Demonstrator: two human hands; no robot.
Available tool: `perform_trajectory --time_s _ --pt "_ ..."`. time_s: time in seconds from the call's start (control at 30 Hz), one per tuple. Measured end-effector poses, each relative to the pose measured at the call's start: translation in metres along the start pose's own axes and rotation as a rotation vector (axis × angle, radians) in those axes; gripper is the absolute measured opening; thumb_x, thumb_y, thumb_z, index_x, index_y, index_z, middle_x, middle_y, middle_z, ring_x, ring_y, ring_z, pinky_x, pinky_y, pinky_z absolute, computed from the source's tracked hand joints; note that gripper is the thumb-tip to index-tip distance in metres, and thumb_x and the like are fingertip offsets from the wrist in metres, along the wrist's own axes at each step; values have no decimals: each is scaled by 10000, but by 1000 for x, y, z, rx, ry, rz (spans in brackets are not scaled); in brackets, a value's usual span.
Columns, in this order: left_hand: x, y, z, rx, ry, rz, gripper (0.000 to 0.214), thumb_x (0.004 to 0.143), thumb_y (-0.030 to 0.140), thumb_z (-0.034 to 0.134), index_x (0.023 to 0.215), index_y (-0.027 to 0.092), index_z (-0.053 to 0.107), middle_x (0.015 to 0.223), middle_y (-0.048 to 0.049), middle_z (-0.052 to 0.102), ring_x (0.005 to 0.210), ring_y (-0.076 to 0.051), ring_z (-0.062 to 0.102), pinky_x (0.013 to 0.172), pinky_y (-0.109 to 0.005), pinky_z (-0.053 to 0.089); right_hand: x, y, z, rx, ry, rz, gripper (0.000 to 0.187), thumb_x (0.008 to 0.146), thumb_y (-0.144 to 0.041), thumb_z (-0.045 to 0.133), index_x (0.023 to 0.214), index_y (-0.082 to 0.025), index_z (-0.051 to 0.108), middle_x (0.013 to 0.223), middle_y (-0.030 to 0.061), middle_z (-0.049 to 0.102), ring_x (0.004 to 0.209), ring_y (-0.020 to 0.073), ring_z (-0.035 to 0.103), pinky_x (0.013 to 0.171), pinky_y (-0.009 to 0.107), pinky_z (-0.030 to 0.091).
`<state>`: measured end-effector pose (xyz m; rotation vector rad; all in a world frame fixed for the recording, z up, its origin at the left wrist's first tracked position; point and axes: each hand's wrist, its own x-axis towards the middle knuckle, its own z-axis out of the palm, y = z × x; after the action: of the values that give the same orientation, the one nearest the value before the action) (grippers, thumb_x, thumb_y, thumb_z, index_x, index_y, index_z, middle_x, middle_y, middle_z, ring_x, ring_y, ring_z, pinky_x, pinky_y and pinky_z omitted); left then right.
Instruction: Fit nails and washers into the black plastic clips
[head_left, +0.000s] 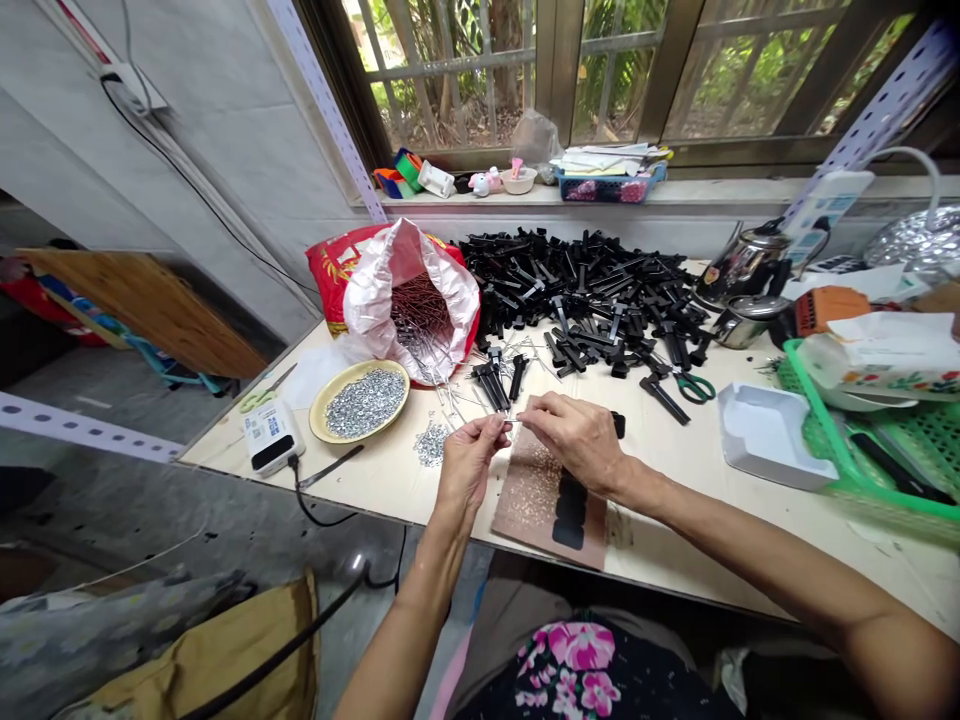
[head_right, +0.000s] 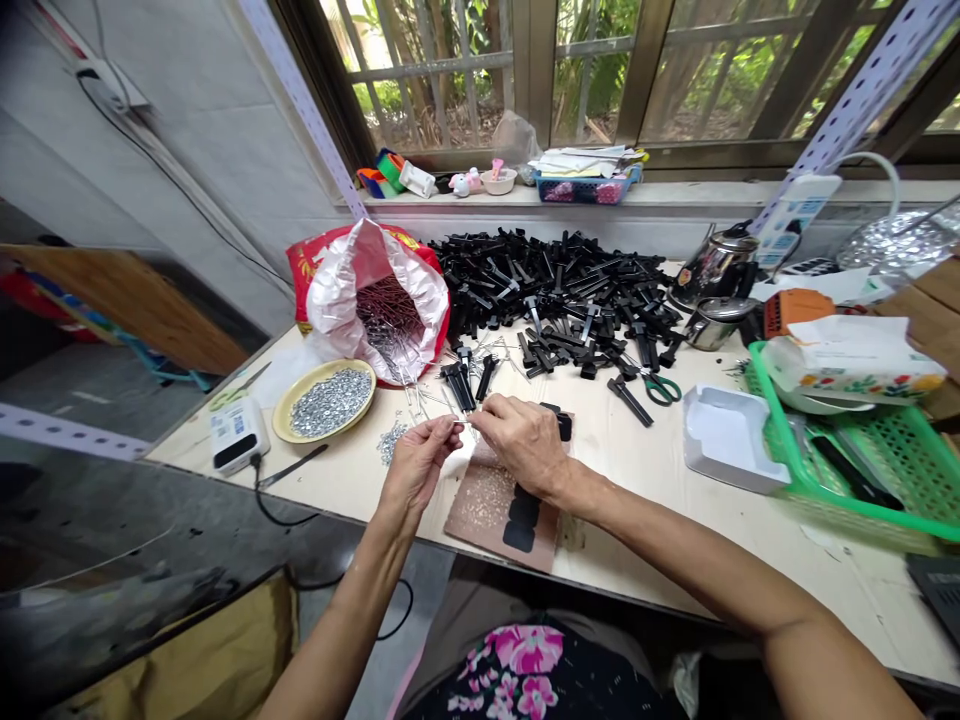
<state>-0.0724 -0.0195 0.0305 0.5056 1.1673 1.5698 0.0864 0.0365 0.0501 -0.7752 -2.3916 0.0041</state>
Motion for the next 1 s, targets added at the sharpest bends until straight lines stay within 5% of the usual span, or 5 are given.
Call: perform_trajectory --time_s 0.23,0.63,0.8,1.0 --pt "0 -1 5 181 48 161 218 651 308 771 759 126 720 702 -34 687 599 -93 556 638 -239 451 -2 -4 -2 -17 7 58 223 951 -259 442 900 -184 646 861 42 655 752 136 587 675 250 383" --pt "-2 -4 6 335 19 183 258 687 362 736 805 132 729 751 -44 702 638 -103 575 671 -241 458 -9 -3 0 110 -90 163 184 949 -281 442 913 -185 595 863 40 643 757 143 585 630 251 345" --pt "-1 -6 8 371 -33 142 263 684 367 737 800 131 732 740 -43 698 641 -108 568 666 -238 451 -9 6 -1 382 -189 288 201 950 -293 442 822 -192 560 770 3 583 684 118 534 623 231 362" --pt "3 -18 17 405 -90 140 253 687 375 735 794 146 734 694 -21 676 639 -110 562 663 -232 436 -24 21 -9 495 -107 311 133 895 -189 504 817 -178 611 791 15 562 754 130 539 696 253 411"
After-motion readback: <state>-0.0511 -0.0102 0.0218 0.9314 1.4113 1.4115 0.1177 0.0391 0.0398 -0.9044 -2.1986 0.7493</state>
